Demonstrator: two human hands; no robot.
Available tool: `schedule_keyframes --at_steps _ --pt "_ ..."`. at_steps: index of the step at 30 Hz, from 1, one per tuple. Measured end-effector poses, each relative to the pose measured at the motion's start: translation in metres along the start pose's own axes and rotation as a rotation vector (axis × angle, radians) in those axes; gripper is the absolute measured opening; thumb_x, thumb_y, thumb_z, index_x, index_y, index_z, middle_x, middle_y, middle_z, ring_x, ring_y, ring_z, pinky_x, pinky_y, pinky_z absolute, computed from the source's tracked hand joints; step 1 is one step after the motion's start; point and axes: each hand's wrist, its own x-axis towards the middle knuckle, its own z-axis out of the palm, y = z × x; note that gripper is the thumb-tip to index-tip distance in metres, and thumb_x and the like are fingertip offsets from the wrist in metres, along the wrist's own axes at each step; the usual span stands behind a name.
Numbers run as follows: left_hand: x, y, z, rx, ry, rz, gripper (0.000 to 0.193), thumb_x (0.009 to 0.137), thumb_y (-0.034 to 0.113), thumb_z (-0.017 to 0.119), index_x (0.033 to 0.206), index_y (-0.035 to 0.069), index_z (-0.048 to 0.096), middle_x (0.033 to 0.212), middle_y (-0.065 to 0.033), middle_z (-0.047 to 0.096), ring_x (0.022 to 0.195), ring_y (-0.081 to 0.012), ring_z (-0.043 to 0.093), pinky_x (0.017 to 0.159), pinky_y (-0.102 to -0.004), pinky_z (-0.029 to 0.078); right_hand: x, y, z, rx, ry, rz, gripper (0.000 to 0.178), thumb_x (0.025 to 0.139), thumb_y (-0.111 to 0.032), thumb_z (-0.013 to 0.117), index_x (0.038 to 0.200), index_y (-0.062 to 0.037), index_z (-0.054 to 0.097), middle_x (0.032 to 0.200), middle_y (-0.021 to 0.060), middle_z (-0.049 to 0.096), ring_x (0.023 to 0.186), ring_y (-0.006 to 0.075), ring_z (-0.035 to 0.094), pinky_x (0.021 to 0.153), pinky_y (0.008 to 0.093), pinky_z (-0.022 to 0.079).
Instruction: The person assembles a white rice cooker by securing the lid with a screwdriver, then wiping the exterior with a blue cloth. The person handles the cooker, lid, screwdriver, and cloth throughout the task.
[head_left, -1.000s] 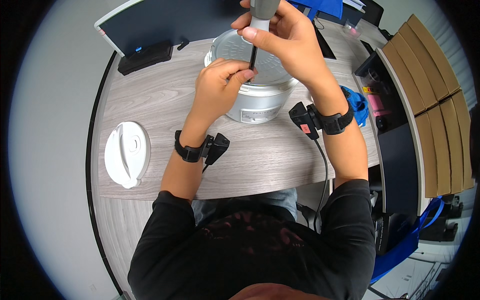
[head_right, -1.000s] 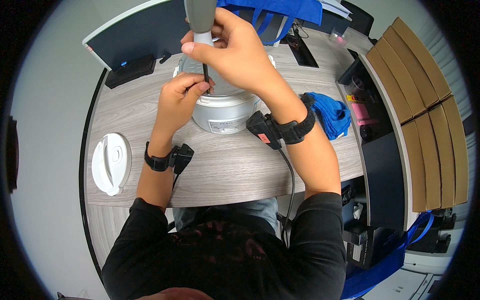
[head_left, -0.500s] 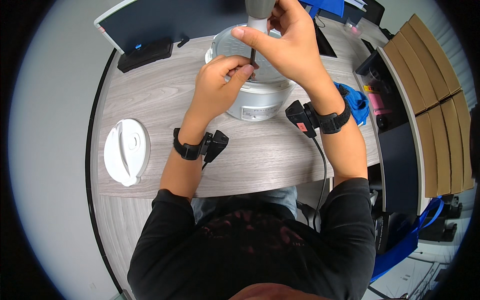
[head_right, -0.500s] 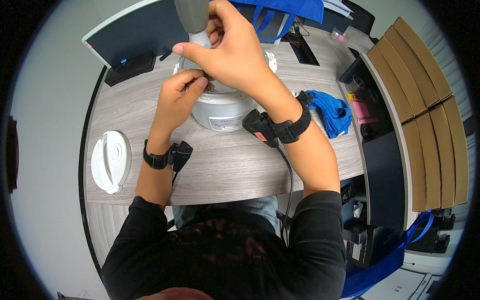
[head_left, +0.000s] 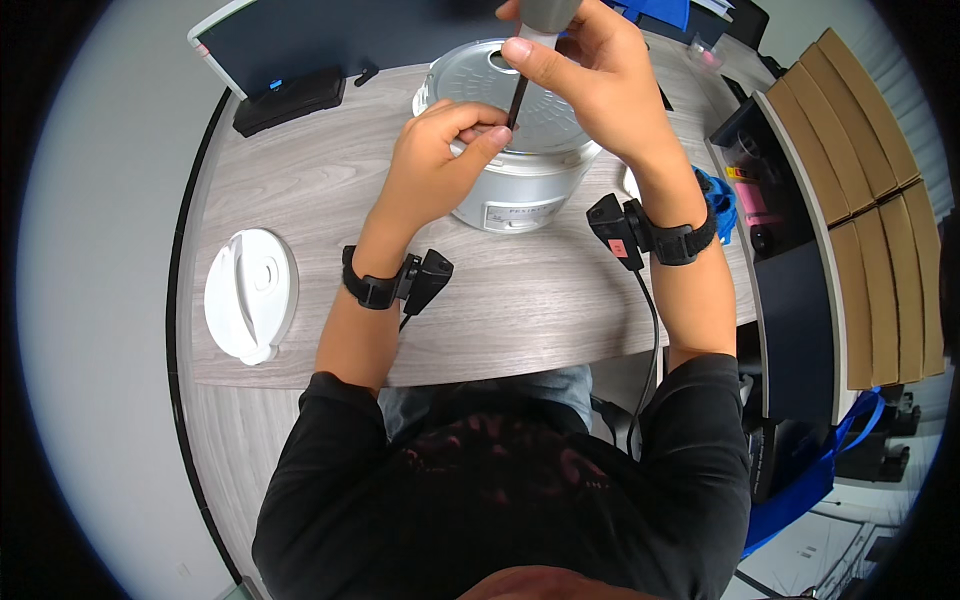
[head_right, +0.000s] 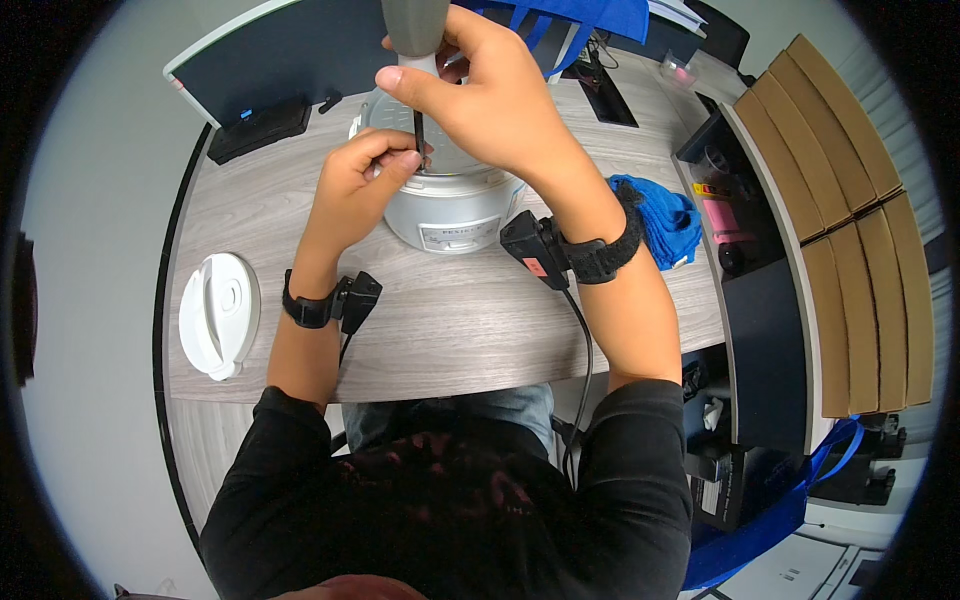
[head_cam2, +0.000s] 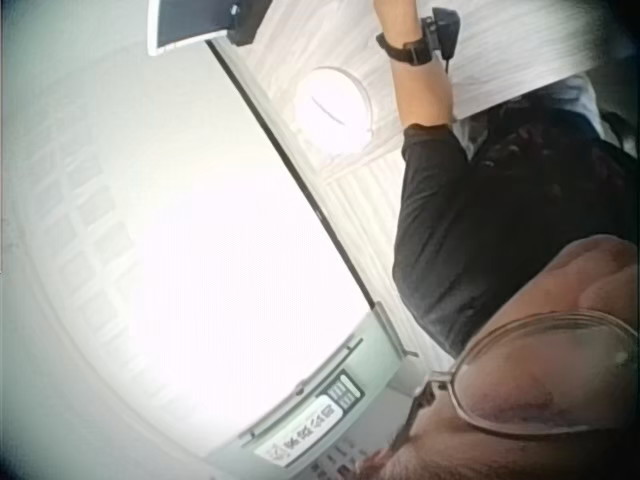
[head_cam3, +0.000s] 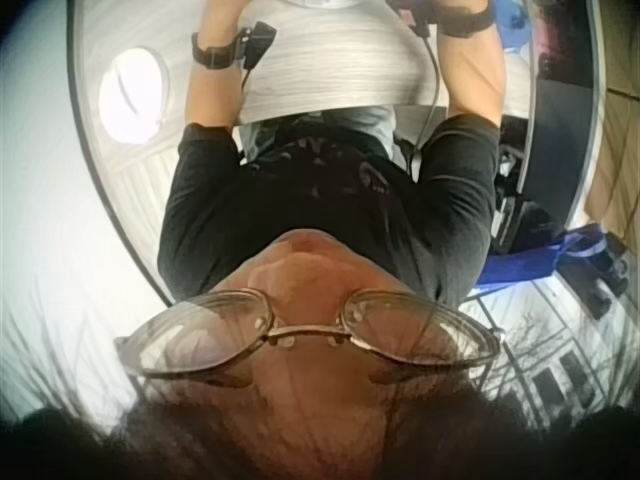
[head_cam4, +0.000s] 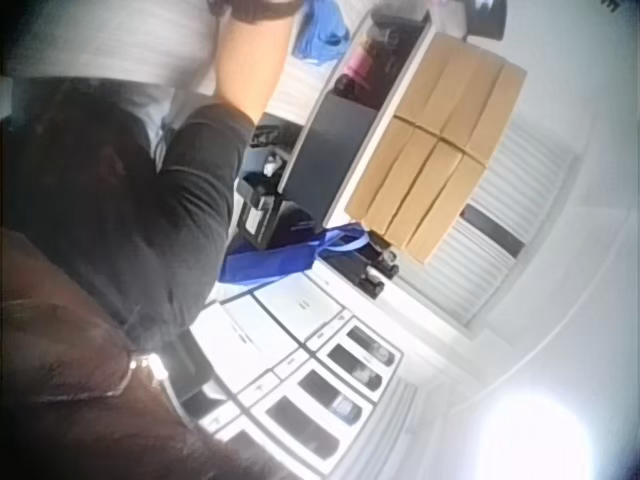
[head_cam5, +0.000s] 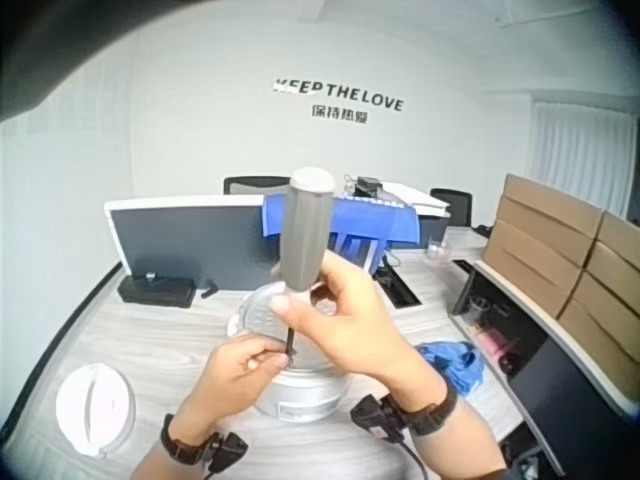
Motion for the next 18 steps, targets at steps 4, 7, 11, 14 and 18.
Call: schedule_keyframes --at_steps 4,7,11,14,18 --pt "0.001 0.002 0.001 0.028 -0.014 0.035 0.016 0.093 0.016 0.067 0.099 0.005 0.076 0.085 -0.0049 0.074 0.081 -0.0171 0.063 0.077 -0.0321 0.05 0.001 -0.006 -0.003 -0.195 0.044 -0.069 0.032 0.081 -0.013 0.078 0.109 -0.0015 0.067 0.084 -0.0033 0.06 0.071 0.0046 0.049 0.063 0.0213 0.042" --pt "0.001 0.003 0.0 -0.014 -0.014 0.022 0.015 0.092 0.016 0.067 0.099 0.005 0.076 0.087 -0.0051 0.075 0.082 -0.0174 0.063 0.079 -0.0324 0.05 0.002 -0.021 0.007 -0.201 0.076 0.0 0.033 0.08 -0.012 0.079 0.109 -0.0014 0.067 0.084 -0.0036 0.061 0.07 0.0042 0.047 0.062 0.0205 0.041" --pt "0.002 0.003 0.0 -0.033 -0.021 0.038 0.016 0.092 0.016 0.068 0.101 0.005 0.075 0.089 -0.0047 0.075 0.084 -0.0178 0.064 0.08 -0.0328 0.051 0.003 -0.016 0.01 -0.14 0.095 -0.027 0.031 0.079 -0.009 0.08 0.107 -0.001 0.068 0.083 -0.0035 0.062 0.07 0.0036 0.048 0.062 0.0203 0.041" --pt "0.002 0.012 -0.003 0.099 -0.053 0.033 0.018 0.09 0.018 0.07 0.103 0.006 0.075 0.09 -0.0041 0.074 0.087 -0.019 0.064 0.082 -0.0335 0.051 0.005 -0.021 0.011 -0.048 0.143 -0.037 0.028 0.08 -0.007 0.081 0.104 -0.0009 0.068 0.082 -0.0024 0.064 0.071 0.0035 0.052 0.062 0.0204 0.044" --pt "0.0 0.012 -0.002 0.195 -0.05 0.144 0.025 0.085 0.024 0.077 0.105 0.008 0.076 0.092 -0.003 0.071 0.09 -0.0202 0.061 0.081 -0.0342 0.05 0.01 -0.01 -0.006 0.23 0.223 -0.141 0.016 0.086 -0.007 0.078 0.097 -0.0019 0.067 0.083 0.0008 0.066 0.072 0.0057 0.058 0.065 0.0221 0.048"
